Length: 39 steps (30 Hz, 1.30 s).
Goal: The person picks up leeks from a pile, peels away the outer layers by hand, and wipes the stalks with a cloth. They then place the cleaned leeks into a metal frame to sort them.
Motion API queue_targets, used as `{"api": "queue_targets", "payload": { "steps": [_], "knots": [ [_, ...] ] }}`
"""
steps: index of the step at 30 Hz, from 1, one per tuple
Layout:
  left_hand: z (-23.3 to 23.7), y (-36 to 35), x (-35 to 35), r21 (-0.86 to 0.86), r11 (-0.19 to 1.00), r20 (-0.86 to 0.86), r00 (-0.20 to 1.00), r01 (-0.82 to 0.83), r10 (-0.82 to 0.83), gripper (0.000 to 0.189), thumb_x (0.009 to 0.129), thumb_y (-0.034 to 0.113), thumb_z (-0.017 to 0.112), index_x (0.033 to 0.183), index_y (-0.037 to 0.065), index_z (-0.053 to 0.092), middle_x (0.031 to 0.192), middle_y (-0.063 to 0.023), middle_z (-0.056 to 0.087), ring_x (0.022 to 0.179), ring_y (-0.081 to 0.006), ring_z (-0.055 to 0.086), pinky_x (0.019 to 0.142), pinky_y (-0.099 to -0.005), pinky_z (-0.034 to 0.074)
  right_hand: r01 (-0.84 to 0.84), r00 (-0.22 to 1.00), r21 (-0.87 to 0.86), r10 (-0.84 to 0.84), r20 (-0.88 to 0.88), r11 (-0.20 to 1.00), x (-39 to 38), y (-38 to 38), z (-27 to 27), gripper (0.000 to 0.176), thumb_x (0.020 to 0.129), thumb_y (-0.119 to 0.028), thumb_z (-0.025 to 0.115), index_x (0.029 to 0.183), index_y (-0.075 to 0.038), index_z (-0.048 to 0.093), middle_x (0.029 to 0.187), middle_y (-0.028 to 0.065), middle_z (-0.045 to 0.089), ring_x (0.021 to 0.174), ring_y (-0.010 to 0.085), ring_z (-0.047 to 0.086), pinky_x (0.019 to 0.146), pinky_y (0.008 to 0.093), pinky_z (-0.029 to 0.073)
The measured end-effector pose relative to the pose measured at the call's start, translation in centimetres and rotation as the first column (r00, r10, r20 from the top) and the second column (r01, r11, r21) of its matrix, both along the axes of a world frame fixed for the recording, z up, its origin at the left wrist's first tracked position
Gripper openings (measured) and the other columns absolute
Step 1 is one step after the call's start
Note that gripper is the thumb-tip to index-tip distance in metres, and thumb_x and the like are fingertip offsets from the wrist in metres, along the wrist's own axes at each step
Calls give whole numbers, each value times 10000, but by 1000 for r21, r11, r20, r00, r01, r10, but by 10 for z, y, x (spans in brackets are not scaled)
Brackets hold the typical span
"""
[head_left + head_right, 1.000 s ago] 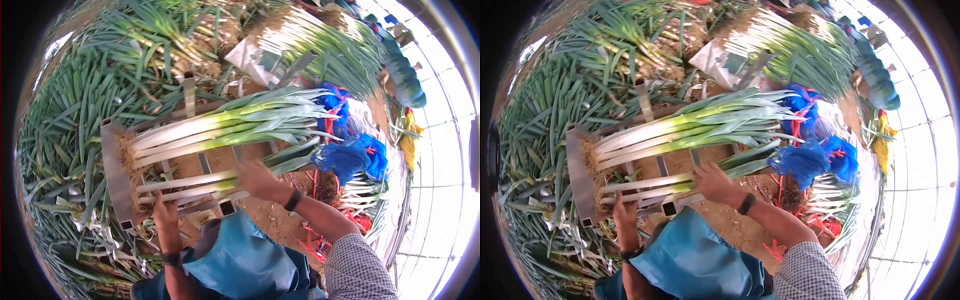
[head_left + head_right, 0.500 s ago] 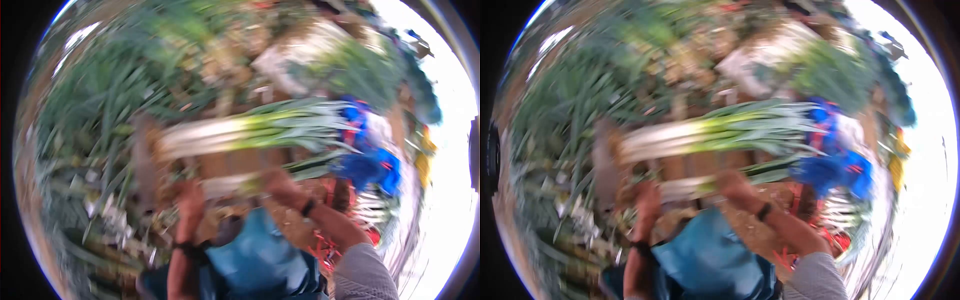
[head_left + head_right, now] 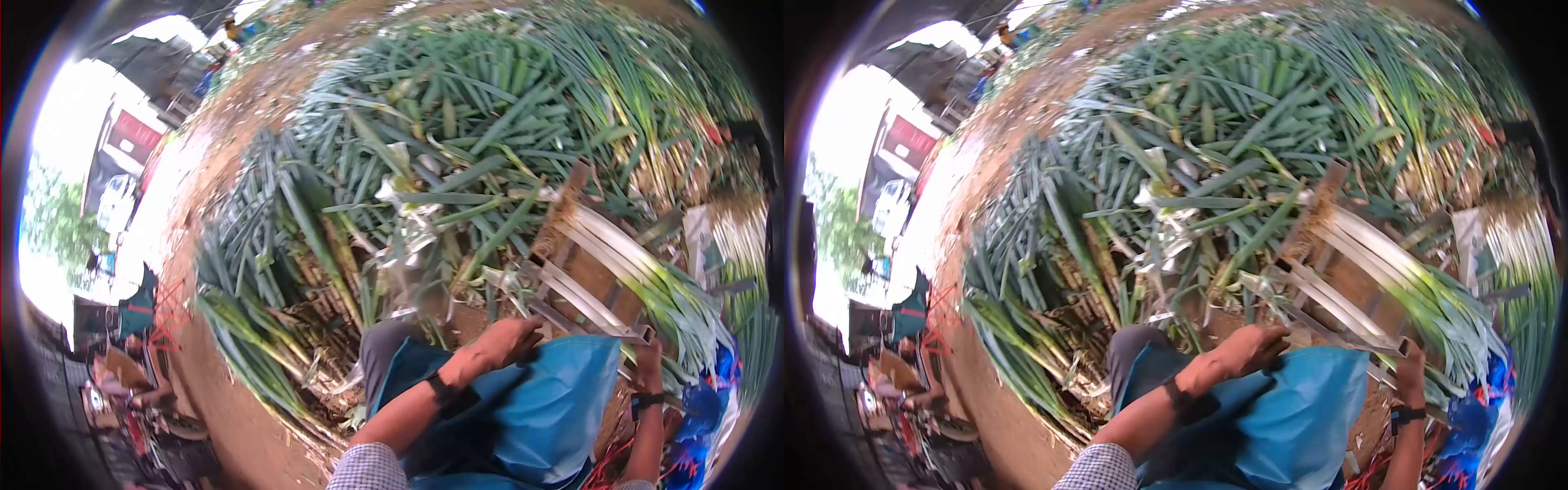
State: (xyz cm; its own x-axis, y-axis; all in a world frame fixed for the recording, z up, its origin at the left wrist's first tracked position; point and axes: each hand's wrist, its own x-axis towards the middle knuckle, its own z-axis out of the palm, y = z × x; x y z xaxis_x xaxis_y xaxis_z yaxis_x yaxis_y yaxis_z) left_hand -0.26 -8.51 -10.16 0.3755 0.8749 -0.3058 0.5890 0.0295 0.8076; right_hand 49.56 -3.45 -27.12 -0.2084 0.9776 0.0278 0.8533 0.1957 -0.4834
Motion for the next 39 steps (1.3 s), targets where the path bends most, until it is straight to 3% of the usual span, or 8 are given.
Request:
{"api": "queue_targets", "payload": {
  "steps": [5, 9, 12, 20, 23, 29, 32, 39],
  "knots": [
    [110, -112, -123, 253, 850, -77, 866, -462, 494, 362, 965, 125, 640, 1307, 17, 593, 1169, -195, 699, 1097, -310, 670, 934, -383, 534, 311, 914, 153, -252, -317, 938, -1, 19, 100, 295, 1013, -239, 584, 1127, 15, 681, 859, 99, 701, 756, 164, 637, 673, 321, 527],
    [43, -231, -248, 369, 396, 133, 469, -841, 873, 310, 996, 122, 612, 1254, -50, 617, 1091, -136, 721, 978, -190, 691, 833, -301, 572, 341, 697, 69, -203, -688, 937, -51, 10, 231, 296, 1053, -256, 536, 1196, -30, 662, 862, 41, 678, 745, 110, 615, 686, 281, 521],
    [6, -303, -286, -1, 155, 284, 148, -988, 947, 306, 987, 212, 600, 1154, -35, 669, 927, -95, 722, 824, -144, 681, 687, -302, 527, 288, 675, 252, -9, -738, 924, -158, -5, 333, 272, 1051, -258, 547, 1145, -33, 666, 873, 26, 664, 710, 99, 600, 673, 272, 516],
    [-171, -305, -319, 53, 419, -192, 402, -907, 895, 416, 890, 374, 671, 1172, 69, 704, 1121, -192, 721, 1069, -367, 683, 928, -425, 532, -208, 477, 424, 470, -743, 882, -449, -2, 444, 137, 1005, -127, 605, 1022, -24, 695, 826, 39, 677, 669, 110, 611, 621, 268, 500],
    [-142, -292, -305, 193, 631, -601, 417, -752, 682, 834, 791, 478, 784, 1402, 1, 477, 1279, -211, 615, 1197, -400, 566, 1069, -506, 399, -384, 508, 353, 515, -691, 853, -536, -22, 425, 82, 950, -40, 631, 991, -21, 700, 849, 51, 700, 714, 127, 654, 651, 296, 535],
    [-187, -303, -289, 378, 770, -780, 270, -515, 564, 713, 774, 381, 760, 1279, -61, 518, 1195, -209, 605, 1210, -367, 526, 1140, -555, 265, -718, 506, 399, 821, -263, 570, -599, -25, 302, 67, 870, -75, 701, 925, -41, 683, 809, 144, 684, 700, 295, 676, 608, 368, 545],
    [-210, -299, -278, 256, 856, -775, 434, -450, 459, 243, 836, 177, 569, 996, 32, 683, 956, -176, 690, 1030, -341, 627, 1130, -576, 254, -797, 486, 322, 859, -162, 511, -605, -23, 294, 77, 863, -98, 714, 897, -39, 678, 776, 149, 657, 722, 349, 655, 616, 416, 529],
    [-233, -232, -261, -110, 590, -306, 592, -800, 745, 292, 887, 246, 591, 1053, 41, 716, 1016, -263, 700, 950, -423, 679, 946, -524, 471, -849, 440, 281, 894, -91, 447, -604, -19, 291, 120, 856, -136, 725, 907, -44, 667, 757, 126, 632, 709, 338, 645, 615, 433, 514]
  ]
}}
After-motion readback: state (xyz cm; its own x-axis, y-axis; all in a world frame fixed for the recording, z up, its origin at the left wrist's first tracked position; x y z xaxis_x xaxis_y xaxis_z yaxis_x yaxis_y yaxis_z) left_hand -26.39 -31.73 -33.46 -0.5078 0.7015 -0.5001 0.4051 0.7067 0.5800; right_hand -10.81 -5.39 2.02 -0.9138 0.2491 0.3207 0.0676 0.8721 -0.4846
